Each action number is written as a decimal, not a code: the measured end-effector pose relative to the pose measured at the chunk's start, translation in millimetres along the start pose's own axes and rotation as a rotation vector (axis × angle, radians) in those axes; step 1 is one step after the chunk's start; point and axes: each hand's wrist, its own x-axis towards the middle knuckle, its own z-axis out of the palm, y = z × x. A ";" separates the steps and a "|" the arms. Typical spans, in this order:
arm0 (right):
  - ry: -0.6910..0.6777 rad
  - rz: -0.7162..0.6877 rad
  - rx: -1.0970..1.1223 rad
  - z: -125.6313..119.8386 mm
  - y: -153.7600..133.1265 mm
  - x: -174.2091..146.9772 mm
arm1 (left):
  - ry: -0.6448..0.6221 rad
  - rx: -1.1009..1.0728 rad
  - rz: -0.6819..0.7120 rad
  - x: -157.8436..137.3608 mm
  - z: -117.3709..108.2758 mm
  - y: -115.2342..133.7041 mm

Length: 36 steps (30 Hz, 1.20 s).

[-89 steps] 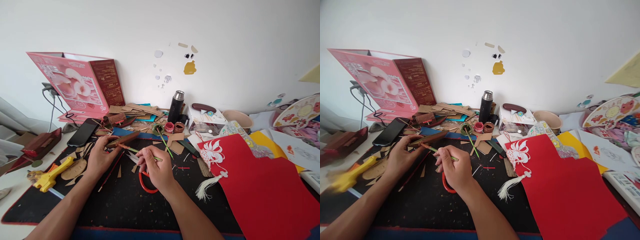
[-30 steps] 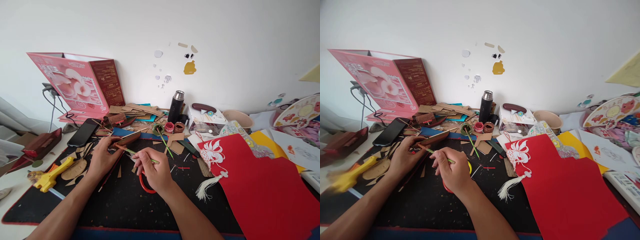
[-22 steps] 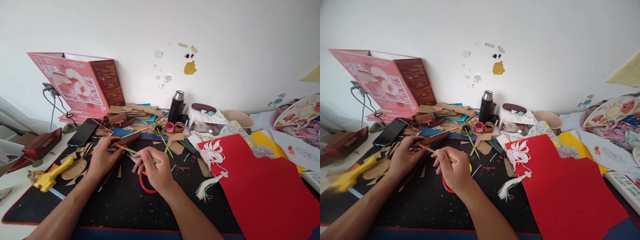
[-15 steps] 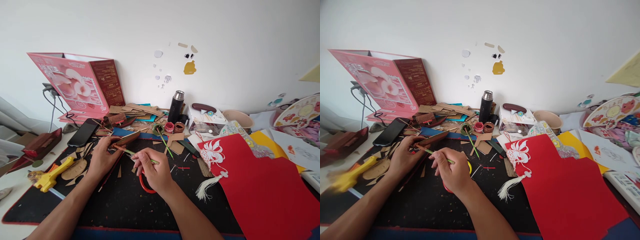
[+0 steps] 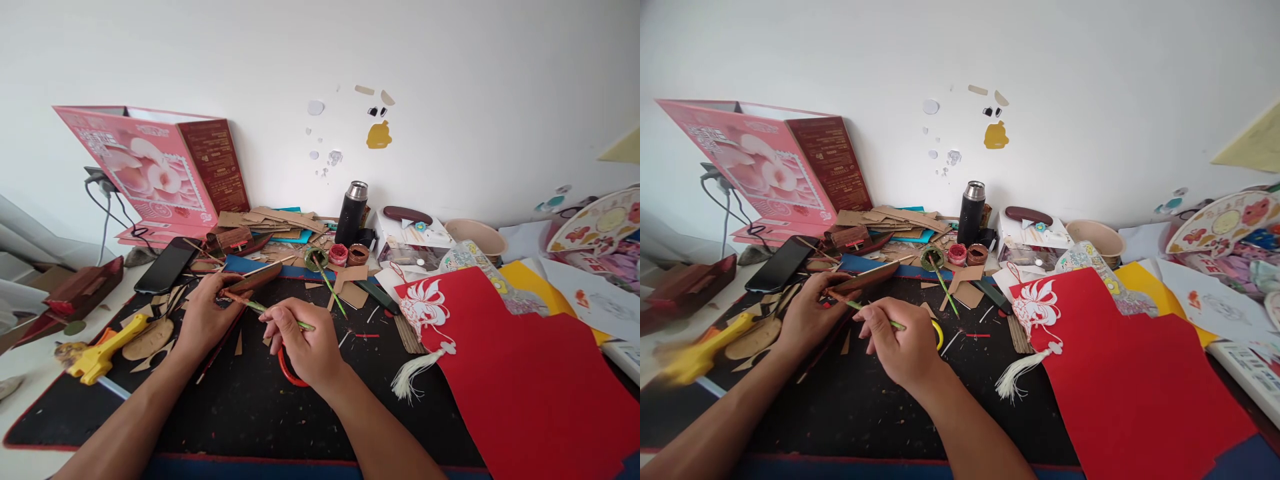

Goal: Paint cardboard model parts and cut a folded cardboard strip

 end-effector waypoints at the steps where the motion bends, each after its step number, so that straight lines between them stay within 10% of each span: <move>1: -0.001 0.001 -0.002 0.1 0.0 0.2 | -0.005 -0.001 -0.007 0.1 -0.2 0.4; 36: 0.144 0.033 0.005 -8.4 -5.5 5.7 | 0.034 -0.020 -0.069 -1.9 -3.7 -4.2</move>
